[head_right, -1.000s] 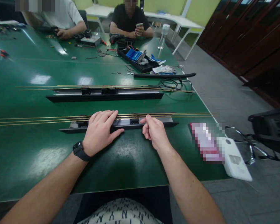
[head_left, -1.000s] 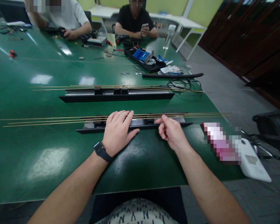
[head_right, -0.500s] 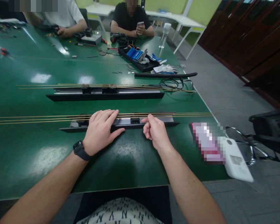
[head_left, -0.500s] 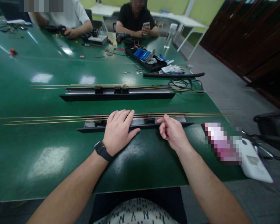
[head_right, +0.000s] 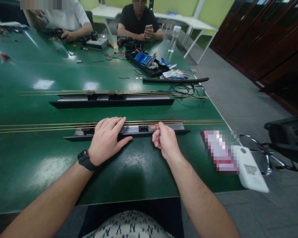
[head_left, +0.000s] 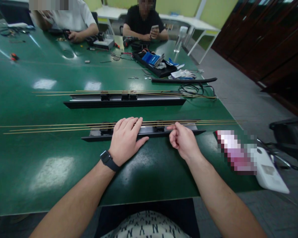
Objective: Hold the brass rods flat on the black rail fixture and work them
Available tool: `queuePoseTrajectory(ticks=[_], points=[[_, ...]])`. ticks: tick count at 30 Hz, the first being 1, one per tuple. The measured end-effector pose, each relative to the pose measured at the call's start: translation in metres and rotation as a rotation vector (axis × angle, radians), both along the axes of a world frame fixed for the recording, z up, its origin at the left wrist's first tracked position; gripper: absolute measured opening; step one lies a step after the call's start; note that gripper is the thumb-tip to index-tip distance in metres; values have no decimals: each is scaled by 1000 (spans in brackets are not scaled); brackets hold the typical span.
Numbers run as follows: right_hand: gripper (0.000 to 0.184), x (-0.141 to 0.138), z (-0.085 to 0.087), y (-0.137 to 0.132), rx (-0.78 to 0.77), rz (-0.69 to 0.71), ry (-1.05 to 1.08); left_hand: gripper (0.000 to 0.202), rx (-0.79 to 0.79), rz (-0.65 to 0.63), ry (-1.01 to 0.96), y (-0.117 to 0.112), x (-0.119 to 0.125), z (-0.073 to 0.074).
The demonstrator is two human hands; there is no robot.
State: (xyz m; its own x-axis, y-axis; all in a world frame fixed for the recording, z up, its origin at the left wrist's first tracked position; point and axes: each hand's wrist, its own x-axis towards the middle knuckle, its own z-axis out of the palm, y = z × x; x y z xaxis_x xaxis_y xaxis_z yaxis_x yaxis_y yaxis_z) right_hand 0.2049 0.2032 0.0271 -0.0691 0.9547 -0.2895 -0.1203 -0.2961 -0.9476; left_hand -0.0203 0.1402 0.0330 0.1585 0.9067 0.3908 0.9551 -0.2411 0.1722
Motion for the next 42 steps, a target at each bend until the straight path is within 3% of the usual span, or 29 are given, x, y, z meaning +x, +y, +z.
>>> queuePoseTrajectory(ticks=[8, 20, 30, 42], points=[[40, 1, 3, -1, 10, 62, -32, 63, 3, -1, -4, -1, 1, 1], [37, -1, 0, -1, 9, -4, 19, 63, 4, -5, -10, 0, 0, 1], [41, 1, 3, -1, 28, 70, -38, 62, -2, 1, -11, -1, 1, 1], [37, -2, 3, -1, -1, 3, -14, 63, -11, 2, 3, -1, 1, 2]])
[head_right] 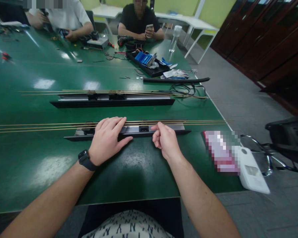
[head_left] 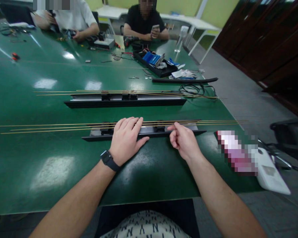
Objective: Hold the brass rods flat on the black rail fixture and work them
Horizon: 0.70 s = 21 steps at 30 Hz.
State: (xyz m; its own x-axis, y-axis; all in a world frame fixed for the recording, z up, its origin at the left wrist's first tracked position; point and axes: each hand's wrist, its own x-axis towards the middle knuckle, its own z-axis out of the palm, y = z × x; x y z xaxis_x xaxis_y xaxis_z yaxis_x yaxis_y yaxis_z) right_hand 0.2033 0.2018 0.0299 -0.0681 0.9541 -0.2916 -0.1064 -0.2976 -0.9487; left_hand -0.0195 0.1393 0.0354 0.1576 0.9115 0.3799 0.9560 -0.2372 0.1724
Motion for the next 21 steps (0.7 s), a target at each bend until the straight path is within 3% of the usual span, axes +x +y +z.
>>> queuePoseTrajectory(ticks=[9, 21], points=[[40, 3, 1, 0, 21, 68, -16, 63, 4, 1, -6, 0, 0, 0], [41, 0, 3, -1, 19, 16, -39, 63, 7, -4, -11, 0, -1, -2]])
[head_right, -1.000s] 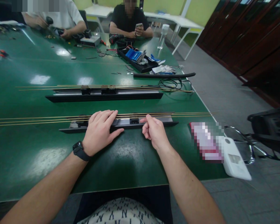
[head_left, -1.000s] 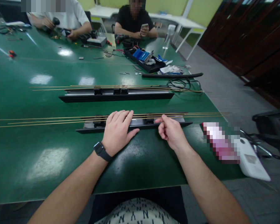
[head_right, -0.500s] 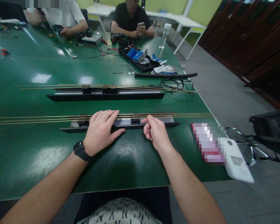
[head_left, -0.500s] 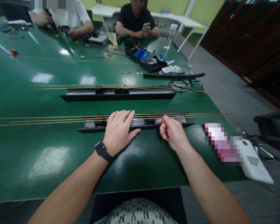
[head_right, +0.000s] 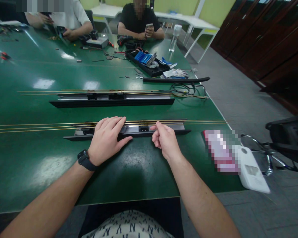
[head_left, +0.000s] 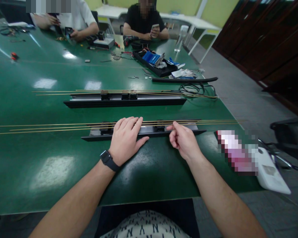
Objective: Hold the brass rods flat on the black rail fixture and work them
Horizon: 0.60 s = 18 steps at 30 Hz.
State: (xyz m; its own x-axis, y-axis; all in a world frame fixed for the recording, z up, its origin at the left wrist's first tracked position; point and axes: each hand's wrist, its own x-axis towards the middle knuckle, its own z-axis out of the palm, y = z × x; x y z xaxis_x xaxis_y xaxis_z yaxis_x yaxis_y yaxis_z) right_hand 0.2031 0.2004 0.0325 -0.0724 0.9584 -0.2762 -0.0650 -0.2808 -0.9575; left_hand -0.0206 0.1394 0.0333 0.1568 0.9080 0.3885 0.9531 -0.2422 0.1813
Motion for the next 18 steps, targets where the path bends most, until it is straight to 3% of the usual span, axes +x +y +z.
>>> queuePoseTrajectory(ticks=[18], points=[[32, 0, -2, 1, -2, -14, 45, 63, -5, 1, 7, 0, 1, 1]])
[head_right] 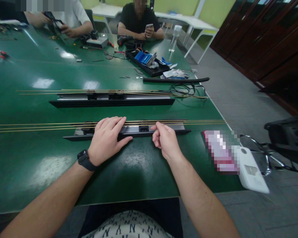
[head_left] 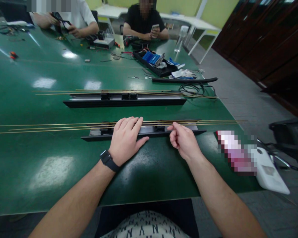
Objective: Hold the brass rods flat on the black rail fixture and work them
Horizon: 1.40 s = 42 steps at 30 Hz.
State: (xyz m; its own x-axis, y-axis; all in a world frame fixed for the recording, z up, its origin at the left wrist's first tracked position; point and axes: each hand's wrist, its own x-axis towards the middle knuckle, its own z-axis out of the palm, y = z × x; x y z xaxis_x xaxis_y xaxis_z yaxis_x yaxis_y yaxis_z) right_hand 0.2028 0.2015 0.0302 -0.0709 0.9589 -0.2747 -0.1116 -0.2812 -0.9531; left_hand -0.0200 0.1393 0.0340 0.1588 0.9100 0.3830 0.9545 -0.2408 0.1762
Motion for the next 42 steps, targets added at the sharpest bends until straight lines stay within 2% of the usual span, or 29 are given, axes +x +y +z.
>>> queuePoseTrajectory(ticks=[11, 21, 31, 42], points=[[36, 0, -3, 1, -7, -19, 26, 63, 2, -4, -3, 0, 0, 1], [43, 6, -6, 3, 24, 73, -25, 63, 9, 3, 25, 0, 1, 2], [39, -2, 0, 0, -27, -21, 19, 63, 14, -3, 18, 0, -1, 0], [33, -2, 1, 0, -8, -18, 5, 63, 22, -3, 20, 1, -1, -1]])
